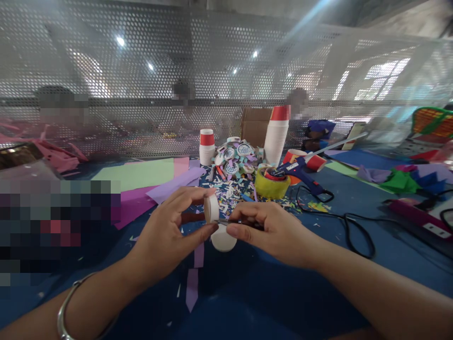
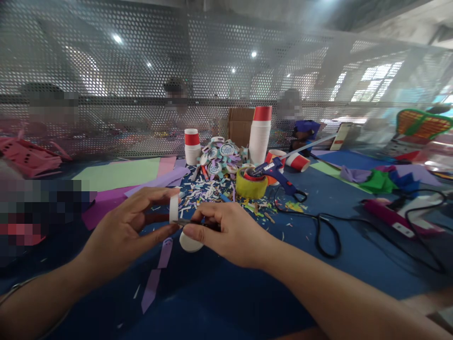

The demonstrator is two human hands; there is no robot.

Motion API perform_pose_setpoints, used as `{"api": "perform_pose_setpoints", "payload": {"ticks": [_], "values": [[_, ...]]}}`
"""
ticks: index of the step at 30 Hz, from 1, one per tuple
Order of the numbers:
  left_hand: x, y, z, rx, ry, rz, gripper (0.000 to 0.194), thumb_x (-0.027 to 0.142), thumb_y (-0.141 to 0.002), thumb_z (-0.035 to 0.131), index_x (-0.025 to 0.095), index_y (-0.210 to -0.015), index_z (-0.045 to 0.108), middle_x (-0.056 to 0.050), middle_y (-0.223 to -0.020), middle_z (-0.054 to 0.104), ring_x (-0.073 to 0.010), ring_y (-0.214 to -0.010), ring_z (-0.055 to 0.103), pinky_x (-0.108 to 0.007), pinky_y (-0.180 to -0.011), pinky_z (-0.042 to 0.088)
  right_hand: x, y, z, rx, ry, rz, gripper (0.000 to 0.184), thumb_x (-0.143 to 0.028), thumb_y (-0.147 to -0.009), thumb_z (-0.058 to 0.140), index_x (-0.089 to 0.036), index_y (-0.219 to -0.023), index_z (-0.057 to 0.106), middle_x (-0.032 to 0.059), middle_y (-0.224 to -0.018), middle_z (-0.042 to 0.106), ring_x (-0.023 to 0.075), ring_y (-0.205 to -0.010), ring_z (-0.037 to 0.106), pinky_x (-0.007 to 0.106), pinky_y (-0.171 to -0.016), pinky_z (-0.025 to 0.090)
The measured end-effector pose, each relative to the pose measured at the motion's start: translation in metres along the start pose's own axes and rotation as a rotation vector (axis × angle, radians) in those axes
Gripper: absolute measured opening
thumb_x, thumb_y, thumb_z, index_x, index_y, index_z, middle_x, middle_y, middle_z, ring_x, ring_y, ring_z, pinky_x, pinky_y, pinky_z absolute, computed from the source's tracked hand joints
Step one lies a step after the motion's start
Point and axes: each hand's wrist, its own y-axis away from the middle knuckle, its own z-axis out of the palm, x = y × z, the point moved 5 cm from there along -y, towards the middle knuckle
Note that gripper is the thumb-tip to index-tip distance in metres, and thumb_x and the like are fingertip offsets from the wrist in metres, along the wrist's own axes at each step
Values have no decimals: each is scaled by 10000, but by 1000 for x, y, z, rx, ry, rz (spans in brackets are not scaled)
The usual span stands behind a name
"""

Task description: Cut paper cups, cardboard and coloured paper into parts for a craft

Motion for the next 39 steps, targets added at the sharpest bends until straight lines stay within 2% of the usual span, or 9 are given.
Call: {"api": "perform_pose_setpoints", "payload": {"ticks": [13,20,25,31,39], "values": [[4,2,-1,36,-92,122,448,223,-793,693,344,-1209,580,-20,-1232,574,-229,-1135,579,-392,-932,577,-4,2,0,4,1,-37,177,-308,-884,591,-160,-788,610,-47,-623,474,79,-549,405,214,-501,310],[5,4,-3,71,-154,90,441,201,-773,694,324,-1178,574,-22,-1209,570,-223,-1087,605,-386,-906,587,-2,1,2,-22,35,-18,194,-327,-892,573,-172,-777,590,-40,-642,478,90,-560,409,231,-512,311],[0,1,-5,64,-124,54,436,205,-786,674,327,-1188,559,-26,-1217,572,-232,-1122,592,-408,-937,566,2,0,-2,-17,-10,2,198,-370,-887,589,-175,-850,595,-36,-682,512,95,-601,443,232,-542,325],[1,2,1,16,-167,130,452,169,-783,662,324,-1195,560,-25,-1239,573,-229,-1153,575,-387,-944,562,5,-2,-3,-33,-104,10,262,-419,-912,556,-170,-847,605,-32,-690,508,91,-603,420,233,-532,297],[6,4,1,-1,-261,233,473,130,-792,635,320,-1219,559,-29,-1267,565,-232,-1206,536,-368,-933,569,7,-2,-3,-34,-107,6,250,-399,-901,579,-170,-804,600,-44,-657,462,84,-568,384,233,-507,272]]}}
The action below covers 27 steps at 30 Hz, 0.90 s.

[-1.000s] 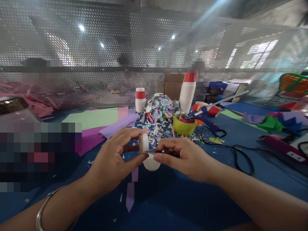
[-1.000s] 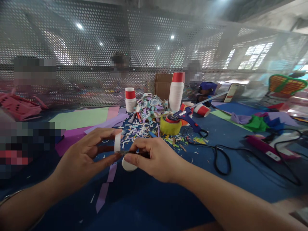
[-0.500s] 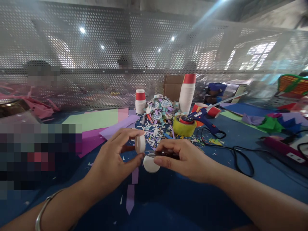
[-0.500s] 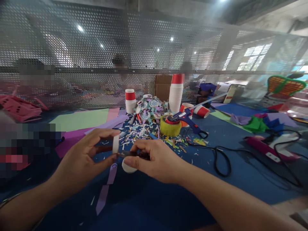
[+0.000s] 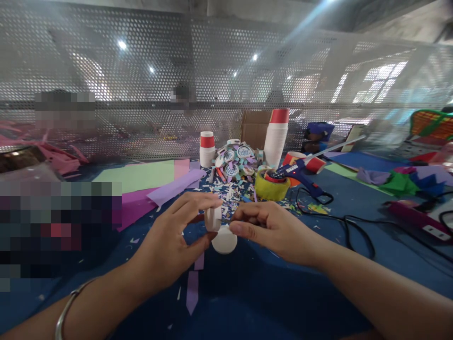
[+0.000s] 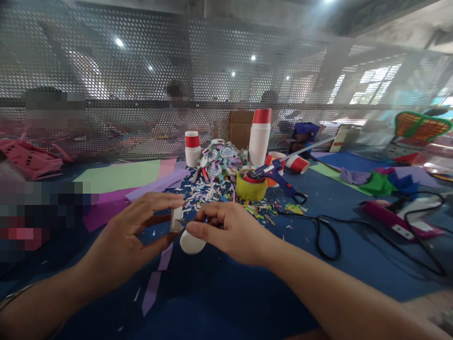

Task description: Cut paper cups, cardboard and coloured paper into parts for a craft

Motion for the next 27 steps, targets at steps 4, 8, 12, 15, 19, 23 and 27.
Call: {"api": "perform_pose_setpoints", "payload": {"ticks": [4,8,12,15,19,23,27], "values": [[0,0,-1,-1,-19,10,482,135,-792,634,337,-1224,559,-20,-1267,568,-232,-1205,538,-376,-939,570,0,-1,0,1,-15,4,228,-381,-878,617,-169,-795,602,-45,-657,472,82,-567,391,229,-506,272],[-1,0,0,-3,-13,9,477,151,-800,632,343,-1230,555,-20,-1265,569,-232,-1199,543,-377,-929,576,-1,0,0,0,-11,3,236,-378,-876,617,-168,-772,587,-48,-642,457,83,-563,382,228,-505,271],[1,-1,0,-9,-35,1,467,152,-807,629,339,-1228,553,-24,-1270,562,-232,-1208,532,-389,-949,559,-2,1,0,-8,7,-1,237,-380,-892,586,-172,-779,578,-47,-647,440,87,-570,374,233,-514,278],[3,-1,-1,-8,-79,-9,444,164,-804,636,332,-1210,566,-34,-1262,580,-255,-1201,536,-440,-971,533,-3,2,0,-12,1,-1,227,-373,-878,605,-174,-774,570,-49,-648,434,88,-573,372,234,-516,276],[7,0,-3,10,-128,18,419,173,-805,636,321,-1193,579,-40,-1250,596,-263,-1190,544,-456,-979,512,-5,3,0,-11,3,-2,242,-386,-867,620,-176,-758,567,-55,-626,417,85,-554,360,233,-503,264],[9,0,-4,17,-172,42,403,161,-815,627,306,-1187,576,-35,-1248,593,-239,-1185,545,-419,-995,495,-6,3,1,-17,-7,-4,264,-404,-864,623,-173,-749,565,-51,-638,424,83,-557,358,229,-500,265],[5,-1,-2,9,-111,-16,411,194,-800,654,304,-1188,574,-29,-1243,593,-242,-1184,543,-410,-994,494,-2,3,1,-15,2,27,273,-424,-876,604,-177,-768,562,-55,-620,417,85,-548,353,232,-490,249]]}}
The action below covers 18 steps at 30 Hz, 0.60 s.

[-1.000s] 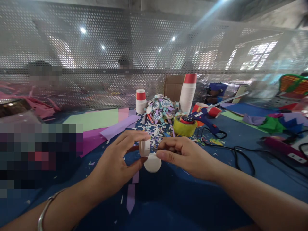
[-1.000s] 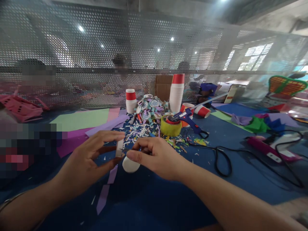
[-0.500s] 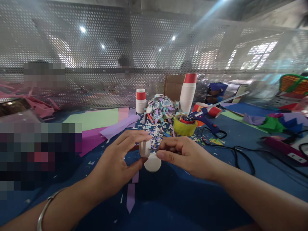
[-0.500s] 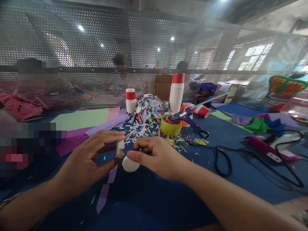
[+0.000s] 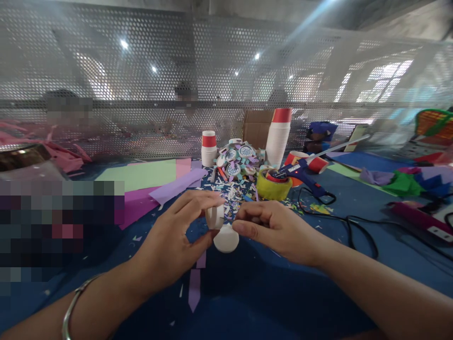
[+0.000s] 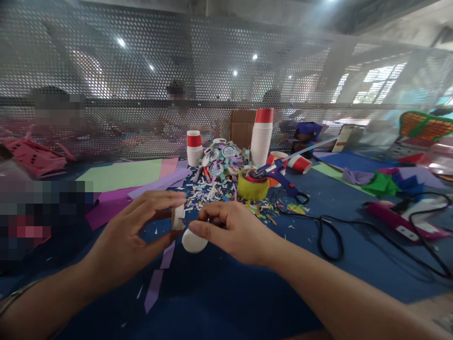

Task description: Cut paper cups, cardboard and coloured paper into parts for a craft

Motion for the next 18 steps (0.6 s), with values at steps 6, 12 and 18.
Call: {"api": "perform_pose_setpoints", "payload": {"ticks": [6,12,18], "values": [[-22,0,11,-124,443,-401,439,354,-812,667,263,-1226,555,-66,-1146,647,-229,-1008,631,-361,-808,562,3,0,-5,111,92,35,310,-495,-883,566,-191,-828,540,-38,-670,477,101,-585,395,240,-522,289],[-14,3,23,-276,747,-605,268,427,-872,552,239,-1005,689,-36,-865,679,-166,-782,624,-248,-621,500,0,1,-2,190,160,-48,261,-412,-826,655,-203,-936,547,-11,-780,553,118,-630,452,245,-563,356],[-4,7,30,-329,776,-654,382,510,-884,493,176,-801,658,-52,-762,631,-149,-651,566,-245,-554,466,3,-1,4,178,168,-104,86,-280,-873,587,-201,-843,565,-25,-714,520,112,-624,447,236,-570,367]]}}
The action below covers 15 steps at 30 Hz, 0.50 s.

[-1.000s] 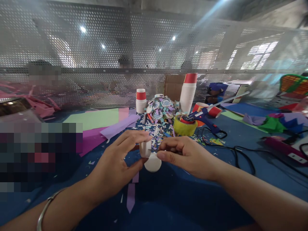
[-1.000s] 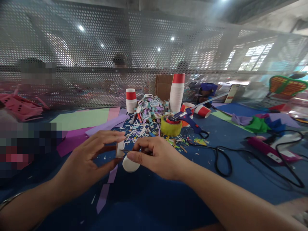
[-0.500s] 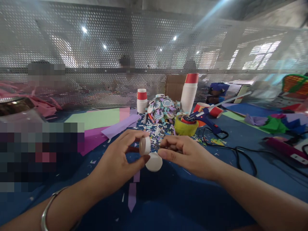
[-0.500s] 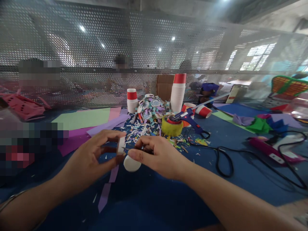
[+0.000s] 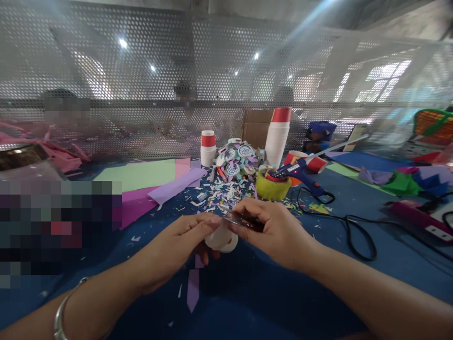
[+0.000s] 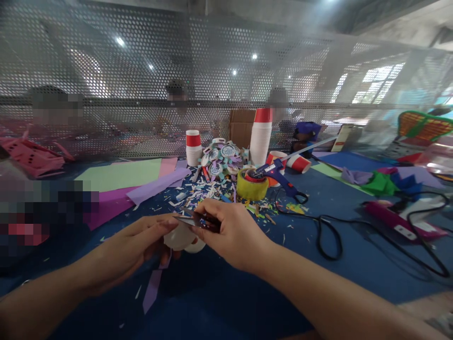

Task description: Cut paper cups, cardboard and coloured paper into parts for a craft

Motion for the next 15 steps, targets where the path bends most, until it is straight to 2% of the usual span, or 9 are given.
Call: {"api": "perform_pose_setpoints", "payload": {"ticks": [5,9,12,15], "values": [[-3,1,1,27,83,-16,357,479,-873,506,179,-748,654,-34,-736,632,-127,-607,549,-234,-549,463,-1,0,1,3,-13,8,88,-280,-882,571,-198,-852,559,-23,-719,527,113,-630,453,239,-569,370],[-9,2,0,80,114,-45,349,456,-881,455,184,-834,668,-54,-759,668,-142,-603,571,-250,-527,471,0,-1,1,14,-47,14,115,-306,-880,578,-194,-890,551,-10,-762,550,120,-660,475,244,-600,399],[-8,3,1,117,60,-49,390,527,-854,482,180,-825,657,-56,-748,652,-159,-604,589,-268,-518,485,1,-2,2,2,-52,27,118,-294,-882,567,-191,-828,545,-11,-730,533,121,-653,467,240,-585,391],[-2,4,5,72,-56,-24,420,565,-846,490,177,-772,634,-35,-700,613,-141,-577,563,-245,-501,458,2,-2,2,1,-70,50,145,-317,-868,589,-190,-816,545,-12,-712,532,122,-644,464,238,-567,386]]}}
